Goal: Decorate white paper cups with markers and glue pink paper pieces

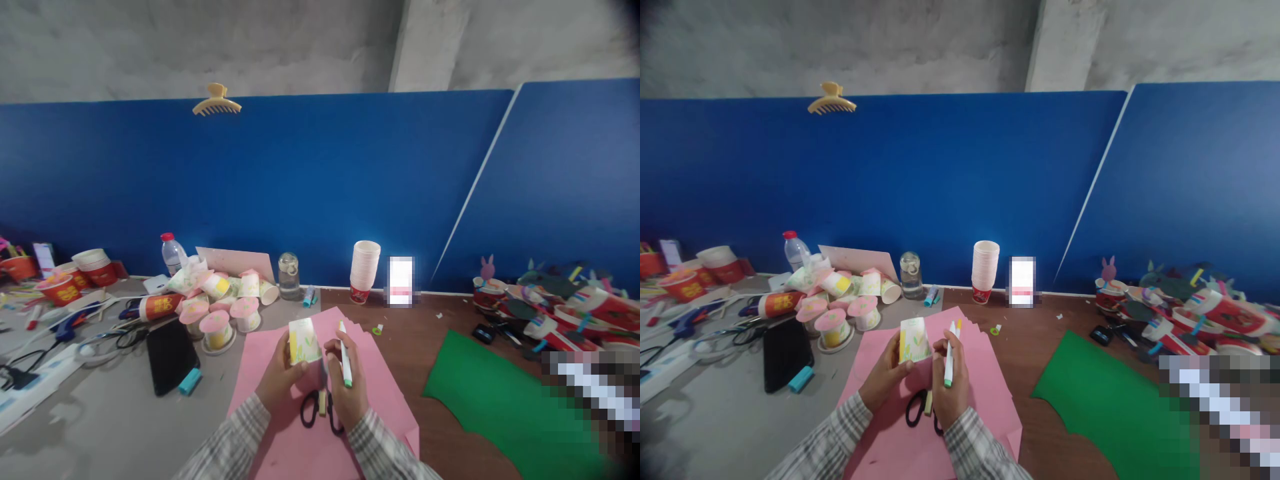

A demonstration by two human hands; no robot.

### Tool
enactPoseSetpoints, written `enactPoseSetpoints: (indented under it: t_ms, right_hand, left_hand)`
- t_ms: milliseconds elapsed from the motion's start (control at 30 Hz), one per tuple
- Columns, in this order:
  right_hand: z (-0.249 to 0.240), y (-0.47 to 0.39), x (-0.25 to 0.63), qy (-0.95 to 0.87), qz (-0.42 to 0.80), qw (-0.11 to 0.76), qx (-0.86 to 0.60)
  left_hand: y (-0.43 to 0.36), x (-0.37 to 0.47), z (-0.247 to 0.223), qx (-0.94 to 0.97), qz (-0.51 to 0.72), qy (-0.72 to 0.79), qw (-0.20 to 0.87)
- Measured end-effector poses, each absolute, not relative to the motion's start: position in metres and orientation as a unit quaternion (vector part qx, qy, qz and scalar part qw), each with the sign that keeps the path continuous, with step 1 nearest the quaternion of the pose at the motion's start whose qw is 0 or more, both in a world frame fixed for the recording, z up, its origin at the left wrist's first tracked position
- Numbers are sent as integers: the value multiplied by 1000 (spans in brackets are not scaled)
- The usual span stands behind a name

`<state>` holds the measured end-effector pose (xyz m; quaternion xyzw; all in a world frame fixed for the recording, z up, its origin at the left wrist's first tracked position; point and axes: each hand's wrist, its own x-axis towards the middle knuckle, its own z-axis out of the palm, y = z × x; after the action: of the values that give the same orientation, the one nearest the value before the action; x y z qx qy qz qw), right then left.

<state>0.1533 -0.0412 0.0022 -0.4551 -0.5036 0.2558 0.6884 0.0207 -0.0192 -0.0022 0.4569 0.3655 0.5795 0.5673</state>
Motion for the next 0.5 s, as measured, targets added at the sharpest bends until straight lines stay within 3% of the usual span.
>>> enactPoseSetpoints:
  t_ms: [233, 500]
  right_hand:
    - [-3, -39, 152, -498, 285, 683, -451]
    - [-7, -36, 152, -519, 274, 672, -451]
  left_hand:
    - [-18, 19, -6, 432, 578, 354, 595]
    - [-29, 21, 13, 405, 523, 227, 714]
